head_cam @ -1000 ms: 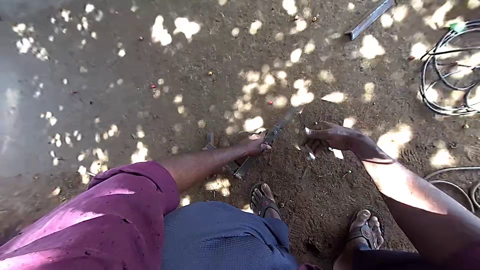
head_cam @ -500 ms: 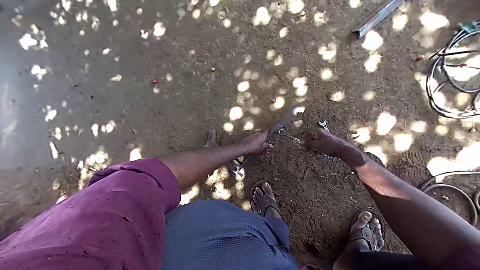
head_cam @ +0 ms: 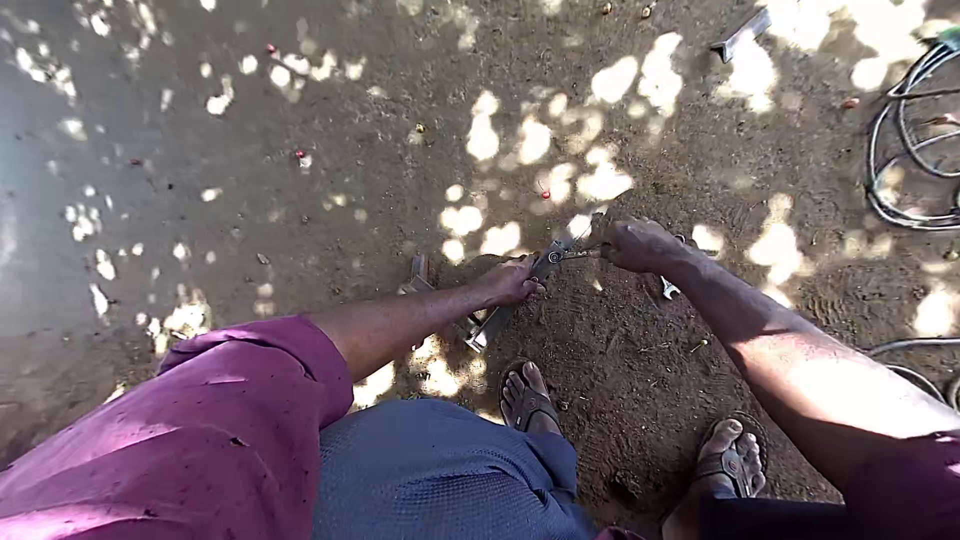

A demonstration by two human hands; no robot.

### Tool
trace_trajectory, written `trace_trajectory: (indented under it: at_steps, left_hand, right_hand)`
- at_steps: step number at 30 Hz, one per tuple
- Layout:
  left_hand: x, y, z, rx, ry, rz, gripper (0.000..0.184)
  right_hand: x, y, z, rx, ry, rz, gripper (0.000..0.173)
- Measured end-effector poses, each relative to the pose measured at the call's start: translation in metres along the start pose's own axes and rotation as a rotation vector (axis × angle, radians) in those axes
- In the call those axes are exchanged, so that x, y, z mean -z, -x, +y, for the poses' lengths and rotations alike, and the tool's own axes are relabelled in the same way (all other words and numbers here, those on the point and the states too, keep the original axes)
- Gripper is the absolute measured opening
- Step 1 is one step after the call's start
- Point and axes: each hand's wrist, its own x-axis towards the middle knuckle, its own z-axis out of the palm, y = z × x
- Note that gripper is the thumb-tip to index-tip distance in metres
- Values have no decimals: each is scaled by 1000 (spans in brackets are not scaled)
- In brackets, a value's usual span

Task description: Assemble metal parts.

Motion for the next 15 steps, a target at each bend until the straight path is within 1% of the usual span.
trace_trajectory:
  at_steps: [3,6,8,11,13,15]
  left_hand:
    - [4,-2,-3,-52,50,3,56]
    - [-1,-7,-12,-98,50,21,53]
    - [0,-6,-12,-101,40,8,54]
    - [-2,-6,-13,-96,43,18,55]
    - [-5,-7,-15,-84,52,37,55]
    - [-8,-9,-17,-81,46,52,55]
  right_hand:
    - [2,-5,1,5,-13,7,24]
    - [-15,-4,9,42,-195,-3,26]
    - [-23,1,6,-18,-358,-30,26]
    - [-43,9,-1,-134,-690,-72,26]
    - [-60,17,-11,-220,-854,-24,26]
    - [-79,20,-20,-281,-945,53,23]
